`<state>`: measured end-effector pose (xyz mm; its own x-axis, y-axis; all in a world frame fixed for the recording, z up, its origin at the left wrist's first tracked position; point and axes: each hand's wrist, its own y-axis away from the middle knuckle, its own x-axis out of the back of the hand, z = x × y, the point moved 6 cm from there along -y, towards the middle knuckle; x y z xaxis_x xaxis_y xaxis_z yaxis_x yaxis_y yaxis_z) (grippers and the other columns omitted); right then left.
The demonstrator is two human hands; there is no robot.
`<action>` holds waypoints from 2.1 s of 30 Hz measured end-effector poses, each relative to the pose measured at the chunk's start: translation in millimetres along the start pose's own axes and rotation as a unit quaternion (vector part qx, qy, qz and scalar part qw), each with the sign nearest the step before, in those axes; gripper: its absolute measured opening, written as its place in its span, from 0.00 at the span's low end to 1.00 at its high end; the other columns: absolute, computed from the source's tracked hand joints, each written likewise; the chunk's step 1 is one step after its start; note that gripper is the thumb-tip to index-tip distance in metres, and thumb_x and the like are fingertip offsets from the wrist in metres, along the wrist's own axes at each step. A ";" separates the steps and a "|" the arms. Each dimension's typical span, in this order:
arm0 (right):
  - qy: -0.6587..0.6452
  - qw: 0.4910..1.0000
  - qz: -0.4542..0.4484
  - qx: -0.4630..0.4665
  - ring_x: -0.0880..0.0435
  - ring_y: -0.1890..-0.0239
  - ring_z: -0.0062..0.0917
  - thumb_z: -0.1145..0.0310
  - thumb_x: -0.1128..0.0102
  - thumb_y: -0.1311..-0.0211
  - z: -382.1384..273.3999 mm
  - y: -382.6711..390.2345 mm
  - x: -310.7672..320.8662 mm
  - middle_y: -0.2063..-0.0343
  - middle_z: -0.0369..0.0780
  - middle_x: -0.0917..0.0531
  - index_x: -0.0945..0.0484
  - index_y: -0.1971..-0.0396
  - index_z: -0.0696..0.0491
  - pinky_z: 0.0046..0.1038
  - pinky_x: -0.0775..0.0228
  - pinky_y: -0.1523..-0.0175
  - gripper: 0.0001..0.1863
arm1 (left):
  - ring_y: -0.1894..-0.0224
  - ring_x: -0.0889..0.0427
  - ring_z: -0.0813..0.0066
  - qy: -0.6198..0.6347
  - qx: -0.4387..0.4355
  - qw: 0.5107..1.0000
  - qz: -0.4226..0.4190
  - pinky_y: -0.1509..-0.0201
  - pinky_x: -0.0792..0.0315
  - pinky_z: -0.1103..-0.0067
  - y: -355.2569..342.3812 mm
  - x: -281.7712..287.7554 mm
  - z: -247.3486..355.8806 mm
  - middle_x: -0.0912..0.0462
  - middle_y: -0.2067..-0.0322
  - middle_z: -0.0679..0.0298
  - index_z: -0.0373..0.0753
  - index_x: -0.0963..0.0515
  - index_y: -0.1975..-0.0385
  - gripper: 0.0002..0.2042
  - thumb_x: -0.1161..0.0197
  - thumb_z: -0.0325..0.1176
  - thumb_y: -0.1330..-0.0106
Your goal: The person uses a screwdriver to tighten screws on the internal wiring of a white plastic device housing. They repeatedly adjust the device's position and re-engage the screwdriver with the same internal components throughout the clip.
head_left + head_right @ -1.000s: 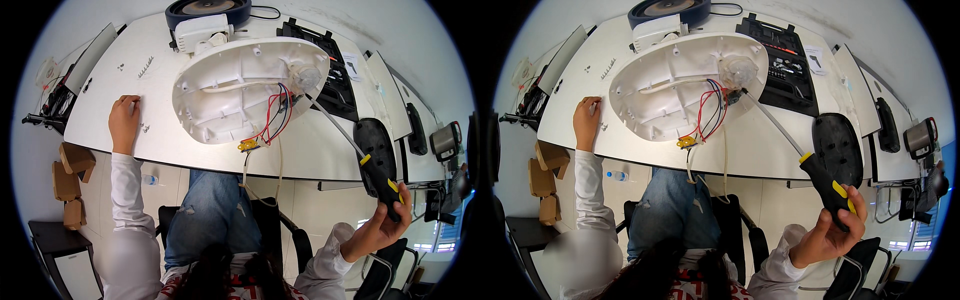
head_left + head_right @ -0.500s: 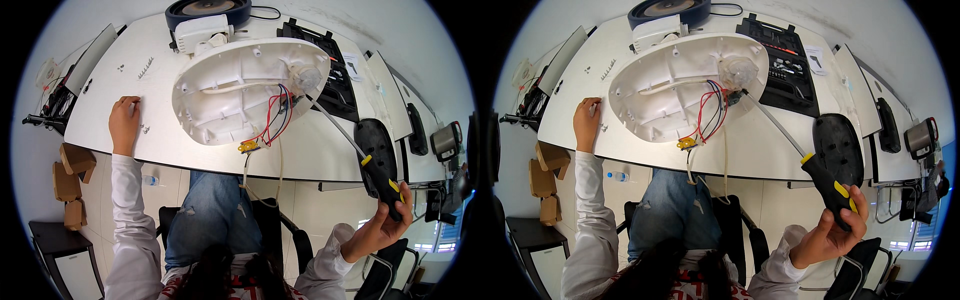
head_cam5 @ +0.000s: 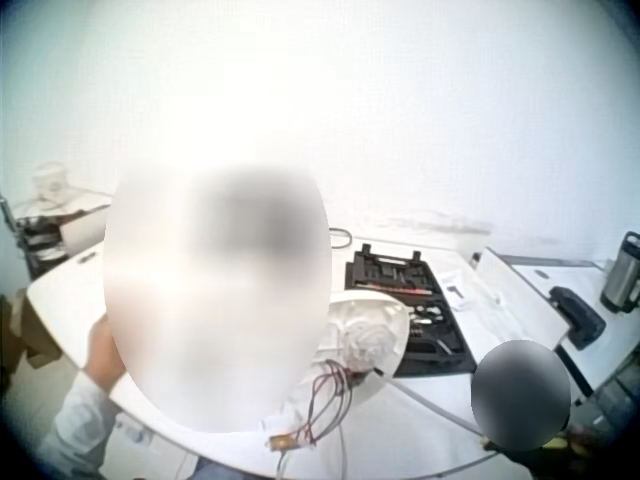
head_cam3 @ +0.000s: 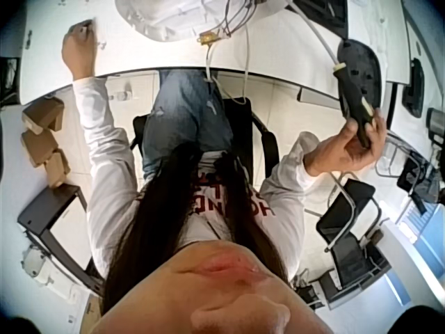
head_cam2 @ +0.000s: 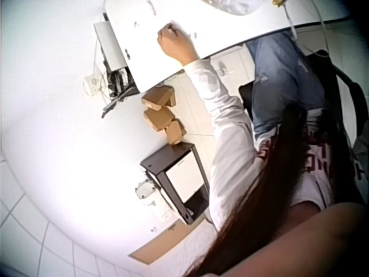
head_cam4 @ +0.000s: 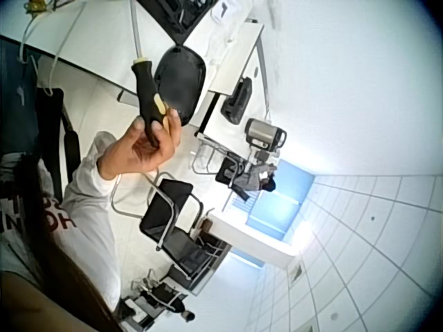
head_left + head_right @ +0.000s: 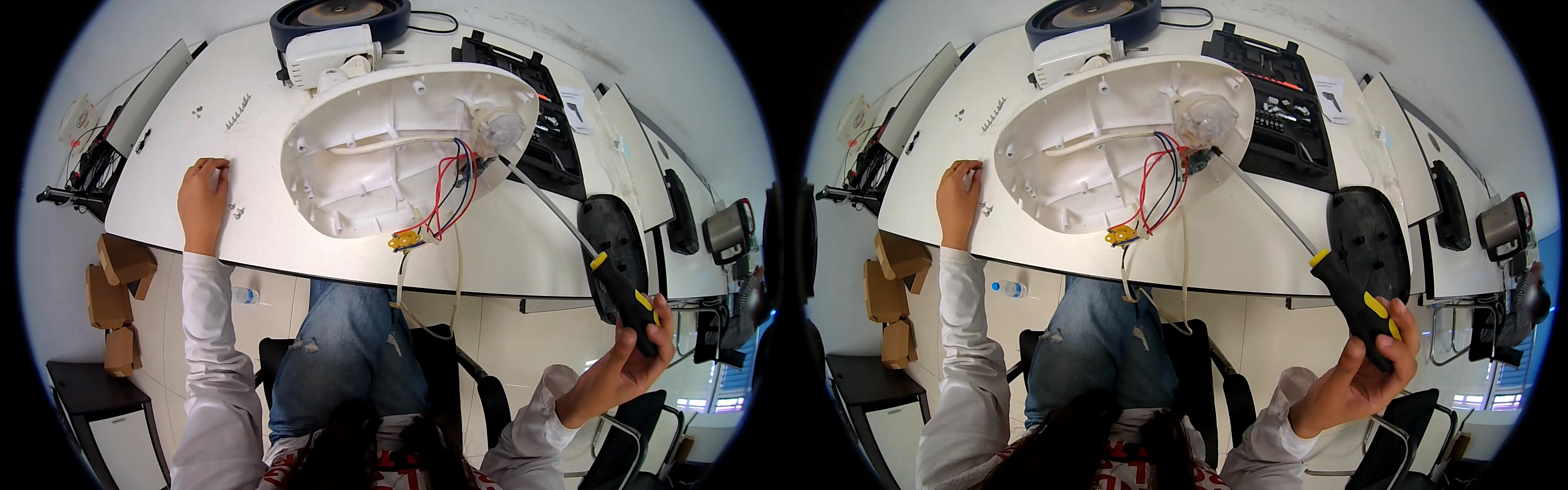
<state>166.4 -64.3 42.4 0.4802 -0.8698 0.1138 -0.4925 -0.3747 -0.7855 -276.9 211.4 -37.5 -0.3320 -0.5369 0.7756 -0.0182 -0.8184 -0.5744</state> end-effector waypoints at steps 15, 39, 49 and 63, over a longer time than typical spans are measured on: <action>-0.010 1.000 0.003 -0.021 0.28 0.46 0.37 0.70 0.42 0.42 5.8 -0.2 0.3 0.51 0.48 0.29 0.34 0.61 0.54 0.35 0.27 0.45 0.12 | 0.62 0.22 0.63 -0.008 -0.004 1.000 -0.003 0.59 0.29 0.76 0.1 1.9 3.0 0.20 0.65 0.63 0.38 0.22 0.66 0.06 0.44 0.27 0.41; 0.015 1.000 0.010 -0.024 0.27 0.48 0.37 0.69 0.44 0.40 7.9 -1.5 -2.0 0.51 0.50 0.29 0.34 0.59 0.55 0.31 0.24 0.51 0.13 | 0.62 0.22 0.64 0.012 -0.004 1.000 0.005 0.58 0.29 0.77 1.1 -0.2 -2.4 0.20 0.65 0.64 0.38 0.22 0.67 0.05 0.43 0.27 0.41; 0.021 0.999 0.017 -0.029 0.27 0.48 0.36 0.67 0.43 0.40 10.4 -1.7 -2.2 0.51 0.49 0.28 0.33 0.57 0.55 0.31 0.24 0.51 0.14 | 0.61 0.22 0.64 -0.003 0.004 1.000 -0.004 0.58 0.30 0.77 0.8 0.5 0.7 0.20 0.65 0.64 0.38 0.22 0.67 0.06 0.44 0.26 0.42; 0.044 0.998 0.012 0.043 0.26 0.50 0.38 0.72 0.43 0.42 3.5 1.2 -0.6 0.53 0.49 0.28 0.34 0.57 0.55 0.37 0.28 0.46 0.14 | 0.61 0.22 0.64 -0.004 0.003 1.000 -0.001 0.58 0.29 0.77 0.1 0.7 0.8 0.20 0.65 0.64 0.38 0.22 0.67 0.05 0.44 0.26 0.42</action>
<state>168.0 -63.1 39.3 0.4015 -0.9044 0.1443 -0.4364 -0.3275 -0.8380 -276.4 210.7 -36.8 -0.3239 -0.5362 0.7795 -0.0143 -0.8211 -0.5707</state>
